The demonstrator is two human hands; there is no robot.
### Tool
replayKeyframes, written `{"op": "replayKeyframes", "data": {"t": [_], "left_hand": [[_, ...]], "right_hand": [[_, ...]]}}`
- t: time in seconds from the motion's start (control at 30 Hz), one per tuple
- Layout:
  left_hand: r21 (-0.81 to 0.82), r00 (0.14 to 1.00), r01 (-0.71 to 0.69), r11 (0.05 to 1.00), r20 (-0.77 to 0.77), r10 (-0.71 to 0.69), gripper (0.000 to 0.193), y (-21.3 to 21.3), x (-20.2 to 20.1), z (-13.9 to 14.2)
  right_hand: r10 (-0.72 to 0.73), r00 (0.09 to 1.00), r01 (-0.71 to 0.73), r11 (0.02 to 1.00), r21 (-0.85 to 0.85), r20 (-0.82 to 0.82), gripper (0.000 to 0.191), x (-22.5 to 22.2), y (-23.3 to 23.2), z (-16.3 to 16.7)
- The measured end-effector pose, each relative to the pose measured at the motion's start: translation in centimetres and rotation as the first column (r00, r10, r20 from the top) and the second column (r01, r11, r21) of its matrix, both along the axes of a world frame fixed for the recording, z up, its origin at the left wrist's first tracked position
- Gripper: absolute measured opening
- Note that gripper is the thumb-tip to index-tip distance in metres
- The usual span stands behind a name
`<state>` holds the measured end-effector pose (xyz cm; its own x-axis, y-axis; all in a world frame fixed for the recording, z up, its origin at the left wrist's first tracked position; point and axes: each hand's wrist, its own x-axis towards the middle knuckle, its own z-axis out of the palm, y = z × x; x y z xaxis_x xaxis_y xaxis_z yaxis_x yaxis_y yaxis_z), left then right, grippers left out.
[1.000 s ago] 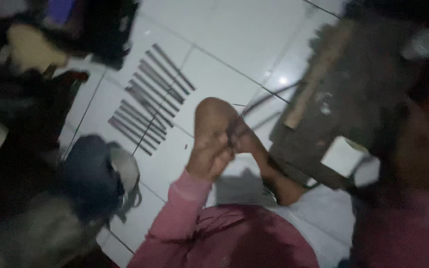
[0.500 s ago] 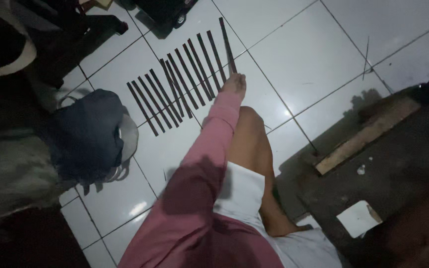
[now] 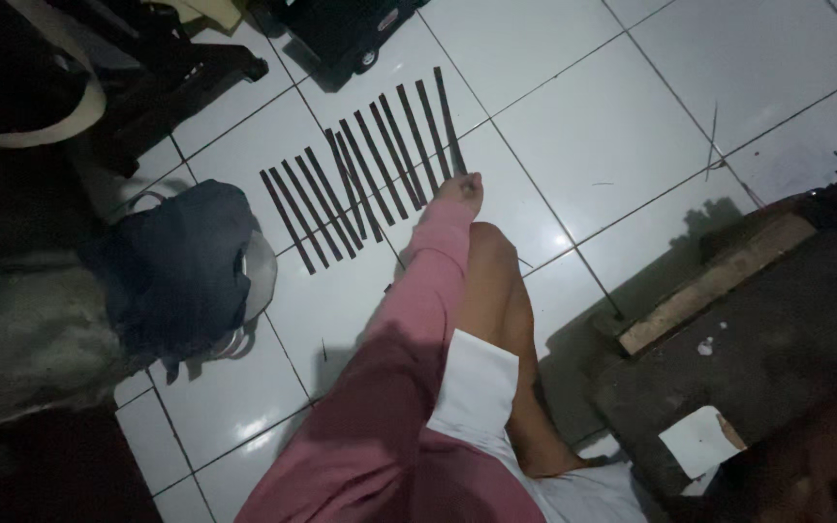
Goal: The person sits on the floor and repeatedly picks up thin metal rods, applies a white substance from a small container using a tool, and places the rods on the floor. The person handles the rods one at a time in a repetitive cycle.
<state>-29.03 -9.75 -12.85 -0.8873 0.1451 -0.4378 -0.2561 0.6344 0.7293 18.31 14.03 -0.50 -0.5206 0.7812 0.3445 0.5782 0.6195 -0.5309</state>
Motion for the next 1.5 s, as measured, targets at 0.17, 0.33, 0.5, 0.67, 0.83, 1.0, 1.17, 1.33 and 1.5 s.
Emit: {"op": "replayKeyframes", "data": {"t": [0.17,0.33,0.5,0.67,0.83,1.0,1.17,1.33,1.5], "left_hand": [[-0.223,0.987,0.136,0.965,-0.053,-0.151,0.054,0.5,0.0,-1.6],[0.841,0.894,-0.447,0.305,0.409,0.185,0.039,8.6,2.4,-0.4],[0.683,0.930,0.342,0.645,-0.149,-0.336,0.043,22.2,8.5,7.3],[0.195,0.552,0.791,0.580,-0.638,-0.537,0.044,30.8,12.8,14.2],[-0.007,0.487,0.787,0.617,-0.607,-0.628,0.028,34.3,13.6,15.8],[-0.102,0.476,0.780,0.618,-0.545,-0.690,0.022,34.9,13.7,16.3],[-0.253,0.305,0.776,0.578,-0.652,-0.694,0.017,34.6,13.7,17.4],[-0.110,0.363,0.820,0.562,-0.659,-0.659,0.018,34.2,13.7,18.5],[-0.144,0.381,0.819,0.556,-0.589,-0.713,0.018,34.2,14.2,20.1]], "right_hand": [[-0.012,1.000,0.012,1.000,-0.004,-0.021,0.032,1.2,-0.2,-0.1],[-0.028,0.998,0.027,1.000,-0.012,-0.053,0.034,4.6,0.2,1.0],[-0.060,0.987,0.030,0.981,-0.191,-0.152,0.037,4.5,-1.4,0.9],[-0.037,0.991,0.008,0.974,-0.227,-0.128,0.038,5.0,-1.9,2.4],[-0.188,0.966,0.099,0.905,-0.414,-0.180,0.043,6.4,-2.2,2.6],[-0.108,0.981,0.059,0.957,-0.283,-0.161,0.038,7.4,-2.1,2.4],[-0.127,0.980,0.072,0.945,-0.318,-0.156,0.036,7.4,-2.3,2.3],[-0.037,0.982,0.017,0.994,-0.107,-0.188,0.035,7.9,-2.5,2.0],[-0.065,0.986,0.025,0.967,-0.254,-0.151,0.037,7.9,-2.9,2.2]]}}
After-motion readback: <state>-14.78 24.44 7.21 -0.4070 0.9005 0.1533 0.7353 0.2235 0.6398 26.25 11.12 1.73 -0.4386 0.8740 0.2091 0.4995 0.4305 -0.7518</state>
